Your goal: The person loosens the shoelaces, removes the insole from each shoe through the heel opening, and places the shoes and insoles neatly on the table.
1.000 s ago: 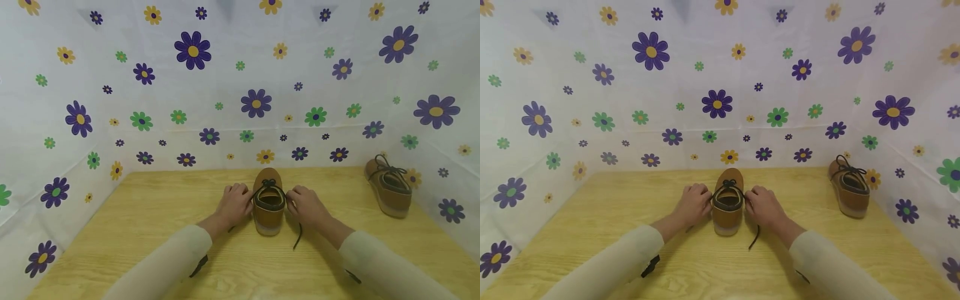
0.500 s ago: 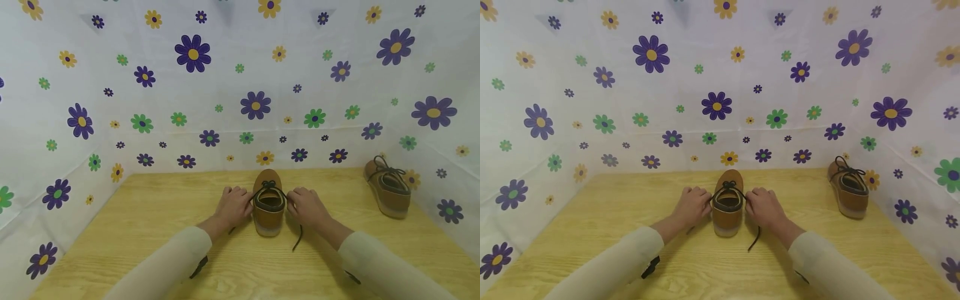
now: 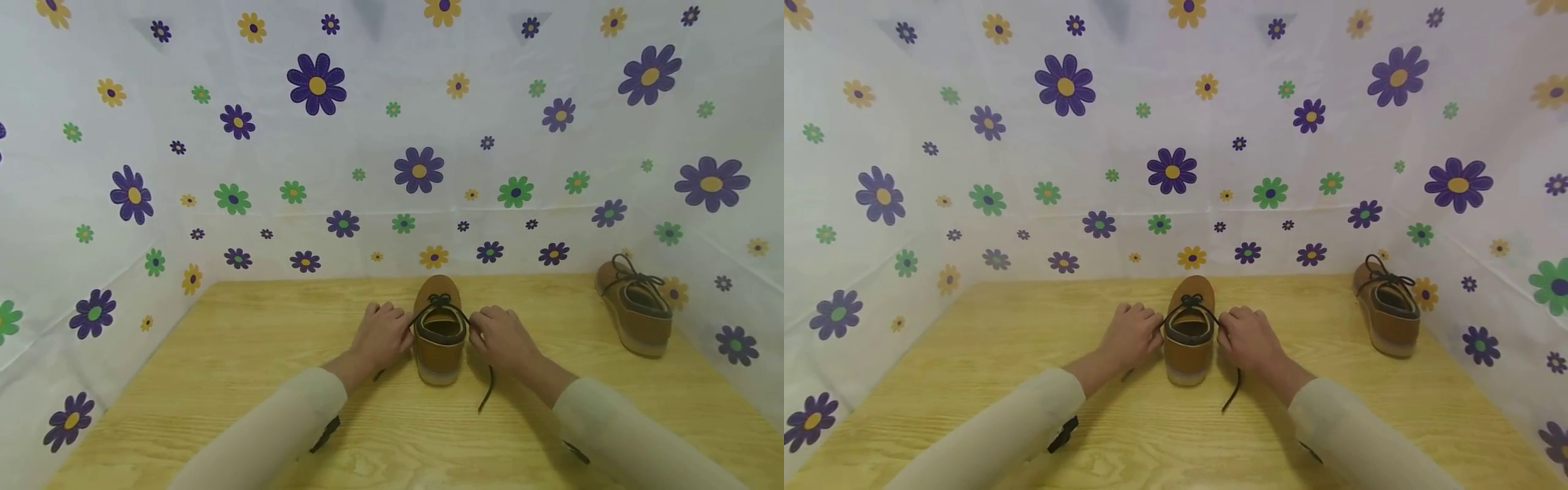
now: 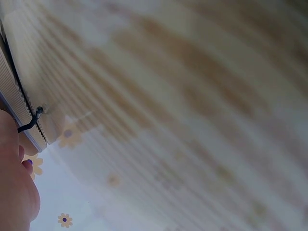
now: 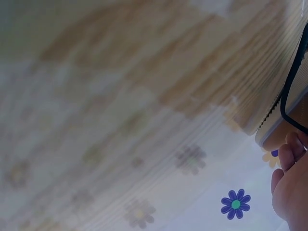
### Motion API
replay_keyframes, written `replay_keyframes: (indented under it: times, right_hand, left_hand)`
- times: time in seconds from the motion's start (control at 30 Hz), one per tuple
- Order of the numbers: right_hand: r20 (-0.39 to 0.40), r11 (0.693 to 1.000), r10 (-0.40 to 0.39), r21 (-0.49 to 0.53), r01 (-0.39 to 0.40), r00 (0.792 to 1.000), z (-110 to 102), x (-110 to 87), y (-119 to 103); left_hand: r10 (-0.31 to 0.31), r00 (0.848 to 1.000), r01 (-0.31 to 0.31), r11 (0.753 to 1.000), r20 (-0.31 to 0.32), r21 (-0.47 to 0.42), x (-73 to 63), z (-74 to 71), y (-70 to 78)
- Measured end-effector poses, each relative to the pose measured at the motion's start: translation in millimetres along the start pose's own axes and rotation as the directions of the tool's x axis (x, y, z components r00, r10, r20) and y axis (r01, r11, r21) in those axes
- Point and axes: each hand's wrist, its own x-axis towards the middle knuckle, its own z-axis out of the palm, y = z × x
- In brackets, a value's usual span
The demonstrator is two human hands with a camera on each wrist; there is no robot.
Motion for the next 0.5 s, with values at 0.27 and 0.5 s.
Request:
replay_keyframes:
  times: [0.27,0.5]
  right_hand:
    - [0.02,1.0,0.011,0.014,-0.012,1.0,-0.7,0.5,-0.2]
    - [0.006,1.0,-0.006,0.003,0.006,1.0,-0.5,2.0,-1.1]
  left_hand:
    - [0.012,1.0,-0.012,1.0,-0.019,0.007,0.0,-1.4,0.0]
    - [0.015,0.999,-0.016,1.0,-0.044,-0.011,-0.5,1.8,-1.8]
